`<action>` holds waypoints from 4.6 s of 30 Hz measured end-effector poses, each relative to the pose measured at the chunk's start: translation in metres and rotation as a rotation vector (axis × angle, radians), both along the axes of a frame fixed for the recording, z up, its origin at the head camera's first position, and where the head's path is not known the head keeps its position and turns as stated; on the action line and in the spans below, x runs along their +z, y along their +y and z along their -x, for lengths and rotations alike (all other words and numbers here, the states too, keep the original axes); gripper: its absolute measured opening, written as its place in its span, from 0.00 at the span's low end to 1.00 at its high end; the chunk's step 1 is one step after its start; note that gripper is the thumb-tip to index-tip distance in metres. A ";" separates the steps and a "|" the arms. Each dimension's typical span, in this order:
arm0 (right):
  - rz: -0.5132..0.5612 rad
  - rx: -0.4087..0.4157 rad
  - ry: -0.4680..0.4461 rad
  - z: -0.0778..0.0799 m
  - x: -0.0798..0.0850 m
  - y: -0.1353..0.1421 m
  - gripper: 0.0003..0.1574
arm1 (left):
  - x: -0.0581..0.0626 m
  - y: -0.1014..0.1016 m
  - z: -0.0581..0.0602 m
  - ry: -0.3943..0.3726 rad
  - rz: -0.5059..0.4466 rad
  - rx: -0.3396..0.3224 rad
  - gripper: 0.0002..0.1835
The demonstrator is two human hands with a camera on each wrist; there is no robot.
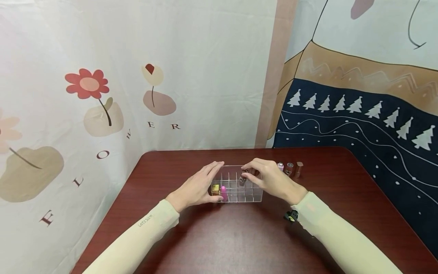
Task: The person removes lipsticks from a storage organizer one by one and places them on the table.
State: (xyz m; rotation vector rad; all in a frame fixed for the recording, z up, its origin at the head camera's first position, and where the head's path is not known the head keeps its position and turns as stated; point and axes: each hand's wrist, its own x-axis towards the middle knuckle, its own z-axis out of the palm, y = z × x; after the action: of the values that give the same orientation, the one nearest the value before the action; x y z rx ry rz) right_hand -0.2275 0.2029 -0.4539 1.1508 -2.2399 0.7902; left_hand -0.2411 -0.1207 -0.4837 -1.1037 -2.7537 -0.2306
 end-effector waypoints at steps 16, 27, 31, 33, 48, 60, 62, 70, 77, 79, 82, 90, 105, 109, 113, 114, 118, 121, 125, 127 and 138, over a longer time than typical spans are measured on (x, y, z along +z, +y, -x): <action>0.011 -0.067 0.000 -0.002 0.005 0.022 0.22 | -0.001 0.001 0.000 0.013 0.018 0.003 0.71; -0.007 -0.111 0.021 -0.002 0.009 0.038 0.23 | 0.000 0.003 0.000 0.019 0.003 -0.007 0.70; 0.003 -0.118 0.037 -0.001 0.009 0.044 0.24 | 0.000 0.004 0.000 0.004 0.006 -0.003 0.71; 0.014 -0.112 0.047 -0.001 0.010 0.047 0.24 | 0.000 0.003 0.000 -0.012 0.006 0.003 0.71; 0.000 -0.198 0.052 -0.004 0.019 0.066 0.24 | -0.002 -0.001 -0.001 -0.016 -0.013 0.010 0.71; -0.006 -0.261 0.078 -0.004 0.020 0.084 0.24 | -0.001 0.002 -0.002 -0.012 -0.035 0.007 0.71; -0.005 -0.271 0.083 -0.004 0.020 0.087 0.24 | -0.001 0.002 -0.003 -0.004 -0.041 0.004 0.70; 0.012 -0.298 0.075 -0.006 0.020 0.096 0.24 | -0.001 0.003 -0.002 -0.007 -0.015 0.010 0.71; 0.003 -0.328 0.059 -0.008 0.017 0.104 0.23 | -0.003 0.002 -0.001 -0.010 -0.012 0.010 0.71; 0.003 -0.335 0.060 -0.008 0.016 0.105 0.23 | -0.002 0.002 -0.001 -0.008 -0.014 0.010 0.71; 0.004 -0.345 0.055 -0.009 0.014 0.106 0.23 | -0.001 0.003 -0.002 -0.005 -0.014 0.008 0.71; 0.005 -0.372 0.012 -0.008 0.003 0.109 0.22 | -0.001 0.003 -0.002 -0.012 -0.021 0.009 0.71; -0.009 -0.391 -0.036 -0.007 -0.011 0.113 0.20 | -0.001 0.003 -0.002 -0.018 -0.020 0.012 0.70; -0.021 -0.389 -0.048 -0.006 -0.014 0.112 0.19 | -0.002 0.003 -0.002 -0.018 -0.024 0.012 0.70; -0.038 -0.391 -0.070 -0.006 -0.017 0.111 0.18 | -0.002 0.003 -0.002 -0.023 -0.022 0.012 0.70; -0.042 -0.392 -0.075 -0.006 -0.017 0.111 0.18 | -0.002 0.003 -0.002 -0.022 -0.023 0.012 0.70; -0.053 -0.388 -0.087 -0.005 -0.020 0.111 0.17 | -0.001 0.003 -0.003 -0.007 -0.027 0.009 0.70; -0.058 -0.381 -0.089 -0.005 -0.023 0.110 0.16 | -0.001 0.003 -0.003 0.006 -0.024 0.004 0.70; -0.059 -0.368 -0.092 -0.004 -0.027 0.109 0.15 | -0.001 0.003 -0.003 0.008 -0.013 0.002 0.70; -0.059 -0.361 -0.092 -0.003 -0.028 0.109 0.15 | -0.001 0.003 -0.003 0.007 -0.012 0.003 0.70; -0.074 -0.358 -0.121 -0.001 -0.033 0.109 0.15 | -0.003 0.003 -0.001 -0.001 -0.008 0.017 0.70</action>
State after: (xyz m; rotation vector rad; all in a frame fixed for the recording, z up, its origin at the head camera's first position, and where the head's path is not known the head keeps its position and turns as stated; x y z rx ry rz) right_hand -0.2260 0.3121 -0.4864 0.7158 -2.4965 0.6479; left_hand -0.2398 -0.1180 -0.4863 -1.0775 -2.7593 -0.2400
